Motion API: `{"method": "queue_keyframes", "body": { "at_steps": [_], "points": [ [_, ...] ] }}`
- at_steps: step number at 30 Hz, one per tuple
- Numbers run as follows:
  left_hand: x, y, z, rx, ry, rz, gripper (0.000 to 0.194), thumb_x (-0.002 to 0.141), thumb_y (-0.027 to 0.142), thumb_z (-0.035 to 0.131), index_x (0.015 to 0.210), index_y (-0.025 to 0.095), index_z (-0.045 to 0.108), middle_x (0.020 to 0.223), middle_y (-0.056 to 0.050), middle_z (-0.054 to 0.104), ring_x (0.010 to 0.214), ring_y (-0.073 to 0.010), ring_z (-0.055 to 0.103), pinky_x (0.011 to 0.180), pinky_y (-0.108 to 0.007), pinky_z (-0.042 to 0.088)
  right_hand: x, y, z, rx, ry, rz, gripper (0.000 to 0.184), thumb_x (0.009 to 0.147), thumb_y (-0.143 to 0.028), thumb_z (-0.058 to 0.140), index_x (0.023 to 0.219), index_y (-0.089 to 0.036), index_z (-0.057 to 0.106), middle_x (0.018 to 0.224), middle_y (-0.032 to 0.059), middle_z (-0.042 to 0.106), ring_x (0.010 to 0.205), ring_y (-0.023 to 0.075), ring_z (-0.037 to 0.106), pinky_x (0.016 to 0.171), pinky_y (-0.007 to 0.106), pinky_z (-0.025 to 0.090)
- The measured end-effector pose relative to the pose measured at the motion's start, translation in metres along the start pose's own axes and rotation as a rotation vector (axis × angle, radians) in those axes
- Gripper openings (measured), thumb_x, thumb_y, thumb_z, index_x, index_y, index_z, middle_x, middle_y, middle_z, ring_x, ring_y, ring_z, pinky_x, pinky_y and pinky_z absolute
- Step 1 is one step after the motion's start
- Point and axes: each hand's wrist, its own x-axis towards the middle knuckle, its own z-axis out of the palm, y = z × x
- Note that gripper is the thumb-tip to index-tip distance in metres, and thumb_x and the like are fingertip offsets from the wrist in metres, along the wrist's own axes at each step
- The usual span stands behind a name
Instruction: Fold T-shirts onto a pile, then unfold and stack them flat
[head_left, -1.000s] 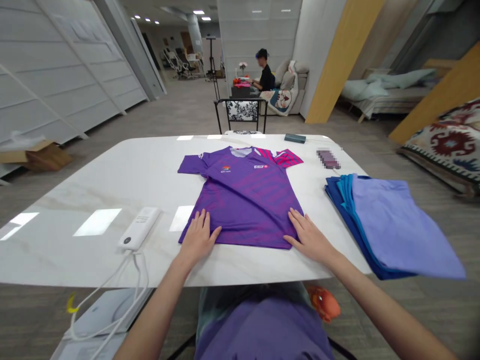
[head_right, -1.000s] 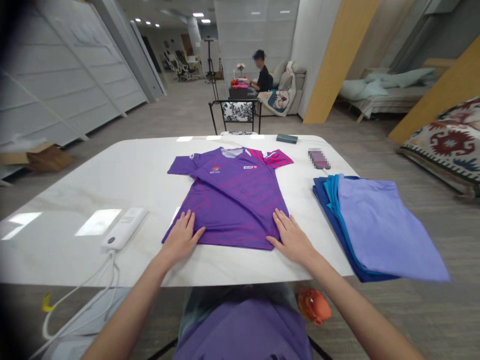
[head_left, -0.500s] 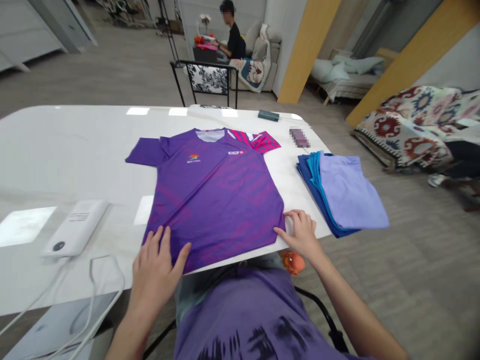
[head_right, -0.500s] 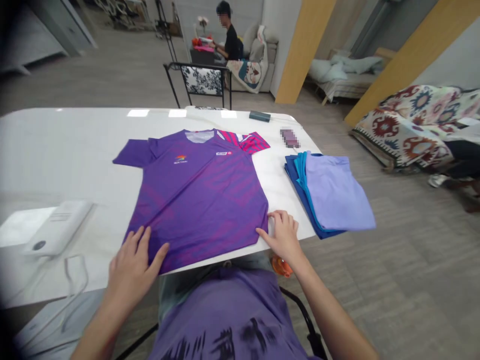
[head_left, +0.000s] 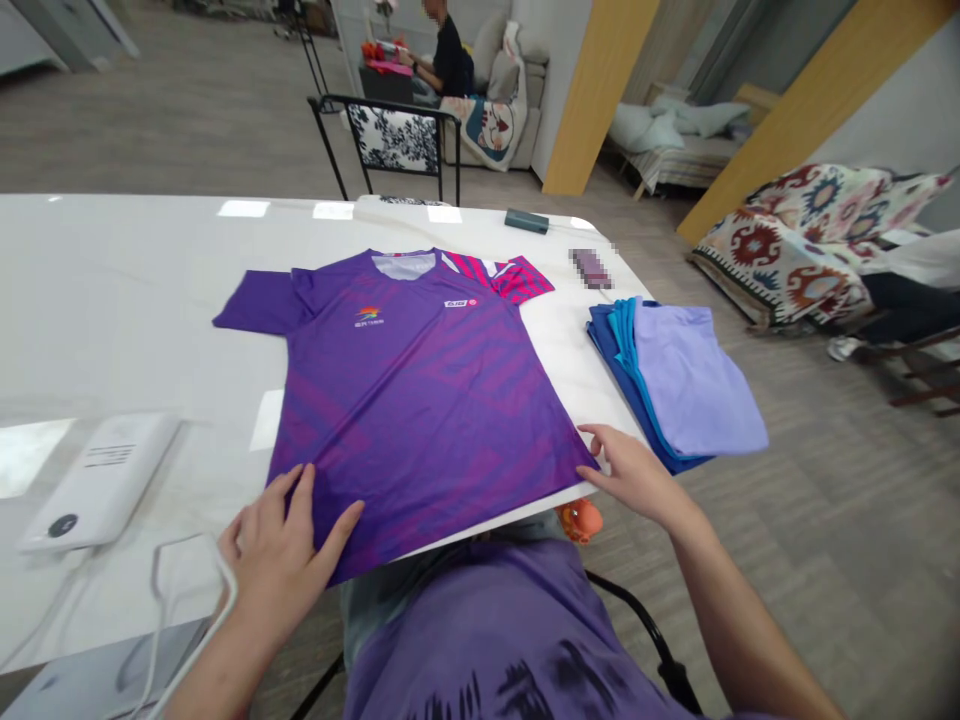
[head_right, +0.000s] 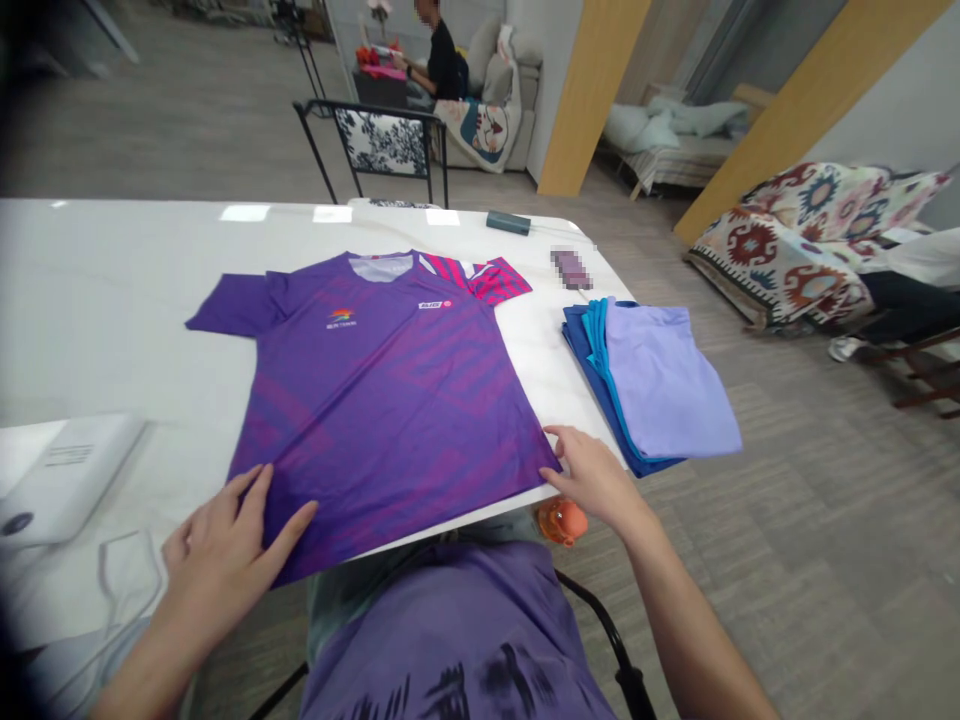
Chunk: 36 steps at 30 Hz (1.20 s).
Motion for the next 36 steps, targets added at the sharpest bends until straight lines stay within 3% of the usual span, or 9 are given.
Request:
{"method": "queue_keyframes", "body": {
  "at_steps": [3,8,11,14,17,21,29,32,36],
  "points": [
    [0.082,-0.008,-0.015,-0.091,0.104,0.018,0.088,0.11,0.075,0.046,0.178,0.019,0.045,0.171,-0.023,0.057,0.159,-0.0475,0.055,0.134,-0.072,0.042,0.068,0.001,-0.019,-0.005,0.124,-0.167,0.057,0.109,-0.059,0.068,0.156,-0.026,0.065,0.136,0.0159,0.076,0.122,0.0354,0.076,0.111,0.054,0.06],
    [0.288,-0.037,-0.007,-0.371,0.278,0.069,0.064,0.114,0.047,0.044,0.164,0.008,0.054,0.165,-0.023,0.06,0.161,-0.0326,0.052,0.142,-0.052,0.038,0.272,-0.009,-0.02,0.116,0.236,-0.293,0.074,0.115,-0.071,0.045,0.167,-0.021,0.06,0.166,0.018,0.065,0.156,0.0357,0.061,0.137,0.057,0.045],
    [0.378,-0.059,0.008,-0.339,0.156,-0.065,0.068,0.115,0.039,0.04,0.17,0.0,0.043,0.175,-0.027,0.05,0.168,-0.0313,0.044,0.146,-0.05,0.03,0.384,-0.008,-0.015,0.114,0.253,-0.173,0.082,0.117,-0.072,0.033,0.172,-0.015,0.056,0.174,0.0193,0.058,0.164,0.0338,0.054,0.142,0.054,0.037],
    [0.42,-0.085,0.024,-0.282,0.021,-0.128,0.074,0.117,0.044,0.035,0.177,0.0,0.035,0.186,-0.026,0.038,0.176,-0.0317,0.032,0.148,-0.052,0.024,0.454,0.005,-0.008,0.054,0.222,-0.019,0.088,0.119,-0.071,0.02,0.177,-0.012,0.05,0.183,0.0179,0.047,0.172,0.0297,0.044,0.146,0.049,0.029],
    [0.428,-0.113,0.039,-0.242,-0.057,-0.195,0.086,0.116,0.058,0.034,0.176,-0.003,0.041,0.188,-0.029,0.033,0.18,-0.0415,0.022,0.148,-0.063,0.017,0.484,0.023,-0.001,-0.084,0.128,0.141,0.089,0.119,-0.072,0.018,0.183,-0.014,0.043,0.19,0.0151,0.034,0.179,0.0331,0.029,0.148,0.058,0.017],
    [0.421,-0.134,0.053,-0.079,-0.074,-0.31,0.112,0.11,0.079,0.029,0.182,-0.006,0.025,0.193,-0.031,0.014,0.183,-0.0469,0.008,0.147,-0.067,0.01,0.49,0.036,0.006,-0.179,0.18,0.4,0.104,0.114,-0.084,0.021,0.189,-0.012,0.027,0.195,0.0192,0.011,0.183,0.0416,0.01,0.147,0.066,0.004],
    [0.413,-0.11,0.038,-0.171,0.037,-0.365,0.113,0.112,0.075,0.041,0.177,-0.015,0.025,0.188,-0.041,0.015,0.181,-0.0513,0.009,0.144,-0.075,0.01,0.466,0.021,-0.005,-0.168,0.25,0.562,0.12,0.105,-0.097,0.024,0.191,-0.014,0.013,0.192,0.0311,0.01,0.18,0.0535,0.009,0.14,0.081,0.002],
    [0.379,-0.078,0.016,-0.192,0.129,-0.21,0.107,0.113,0.07,0.048,0.18,-0.011,0.025,0.19,-0.037,0.015,0.182,-0.0498,0.007,0.143,-0.076,0.007,0.442,-0.001,-0.01,-0.21,0.304,0.5,0.119,0.107,-0.093,0.026,0.19,-0.008,0.014,0.19,0.0369,0.008,0.179,0.0561,0.01,0.136,0.086,0.002],
    [0.279,-0.026,-0.002,-0.138,-0.007,0.053,0.1,0.115,0.068,0.048,0.185,0.001,0.024,0.194,-0.025,0.015,0.184,-0.0433,0.006,0.147,-0.067,0.011,0.367,-0.038,0.004,-0.344,0.254,0.143,0.111,0.112,-0.084,0.03,0.188,-0.003,0.019,0.192,0.0324,0.011,0.182,0.047,0.009,0.143,0.075,0.002]
  ]
}}
